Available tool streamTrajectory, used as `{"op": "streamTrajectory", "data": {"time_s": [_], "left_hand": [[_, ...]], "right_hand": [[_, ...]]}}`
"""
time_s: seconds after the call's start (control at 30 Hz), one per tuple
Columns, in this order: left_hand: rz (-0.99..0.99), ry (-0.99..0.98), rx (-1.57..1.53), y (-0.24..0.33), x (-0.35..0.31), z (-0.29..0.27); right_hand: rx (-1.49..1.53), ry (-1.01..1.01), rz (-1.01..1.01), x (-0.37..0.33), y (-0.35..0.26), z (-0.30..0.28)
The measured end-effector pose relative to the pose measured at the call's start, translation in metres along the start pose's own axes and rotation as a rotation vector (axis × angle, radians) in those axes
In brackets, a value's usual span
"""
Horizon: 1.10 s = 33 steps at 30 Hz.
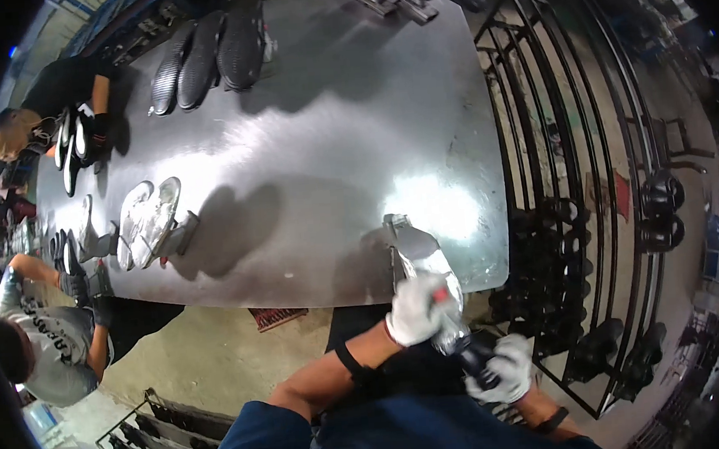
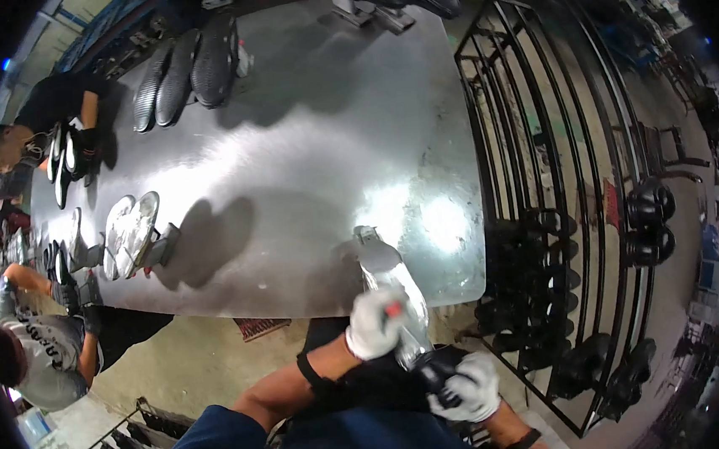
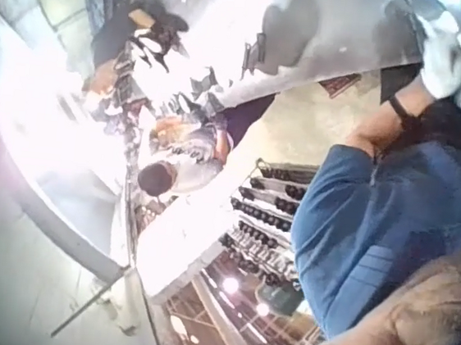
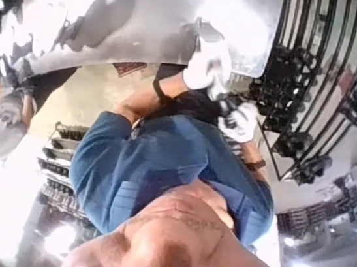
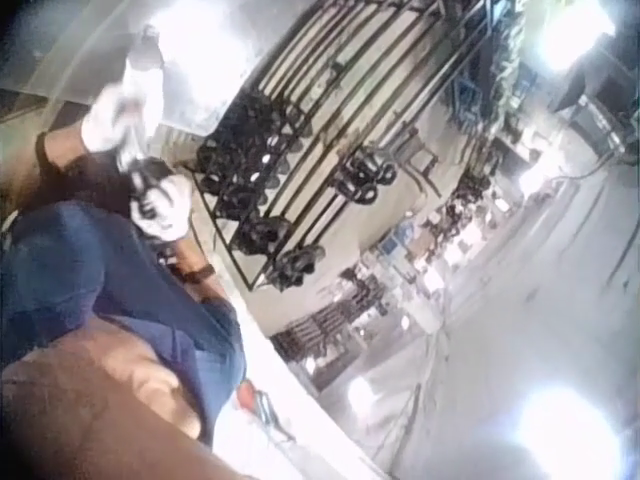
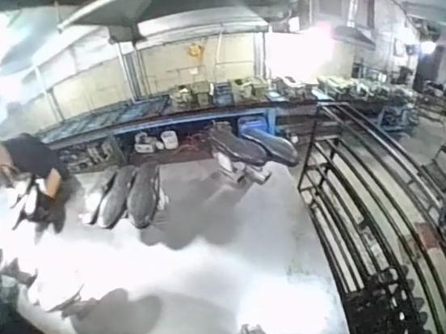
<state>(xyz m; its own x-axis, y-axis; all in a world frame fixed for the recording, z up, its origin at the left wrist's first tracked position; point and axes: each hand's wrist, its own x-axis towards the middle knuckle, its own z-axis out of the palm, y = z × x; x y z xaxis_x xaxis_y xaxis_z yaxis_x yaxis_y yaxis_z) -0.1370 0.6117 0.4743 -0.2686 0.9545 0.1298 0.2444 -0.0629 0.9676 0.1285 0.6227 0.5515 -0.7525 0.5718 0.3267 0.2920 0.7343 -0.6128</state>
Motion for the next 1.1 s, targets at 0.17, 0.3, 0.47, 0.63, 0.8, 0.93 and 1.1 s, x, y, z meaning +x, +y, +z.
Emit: {"op": "streamTrajectory", "data": {"time_s": [0.17,0.3,0.47,0.63,0.8,0.93,1.1], "left_hand": [[-0.436,0.365,-0.641,-0.052,0.112,-0.024],[-0.539,0.42,-0.944,-0.153,0.135,0.0],[-0.546,0.168,-0.43,-0.168,0.107,-0.007],[-0.828,0.302,-0.604,-0.069,0.048,-0.01],[-0.685,0.637,-1.281,-0.094,0.095,-0.03],[-0.366,0.856,-1.391,-0.109,0.167,-0.168],[-0.034,1.069,-1.234,-0.144,0.168,-0.403]], "right_hand": [[-0.39,0.596,0.133,0.073,0.043,-0.006],[-0.27,0.499,0.723,0.057,0.077,0.08],[0.191,0.168,0.919,0.031,0.01,0.134],[0.183,0.161,0.772,0.07,0.046,0.128],[0.272,-0.082,0.597,0.224,0.091,0.141],[0.477,-0.112,0.671,0.262,0.107,0.168],[0.436,-0.234,0.909,0.213,0.116,0.169]]}}
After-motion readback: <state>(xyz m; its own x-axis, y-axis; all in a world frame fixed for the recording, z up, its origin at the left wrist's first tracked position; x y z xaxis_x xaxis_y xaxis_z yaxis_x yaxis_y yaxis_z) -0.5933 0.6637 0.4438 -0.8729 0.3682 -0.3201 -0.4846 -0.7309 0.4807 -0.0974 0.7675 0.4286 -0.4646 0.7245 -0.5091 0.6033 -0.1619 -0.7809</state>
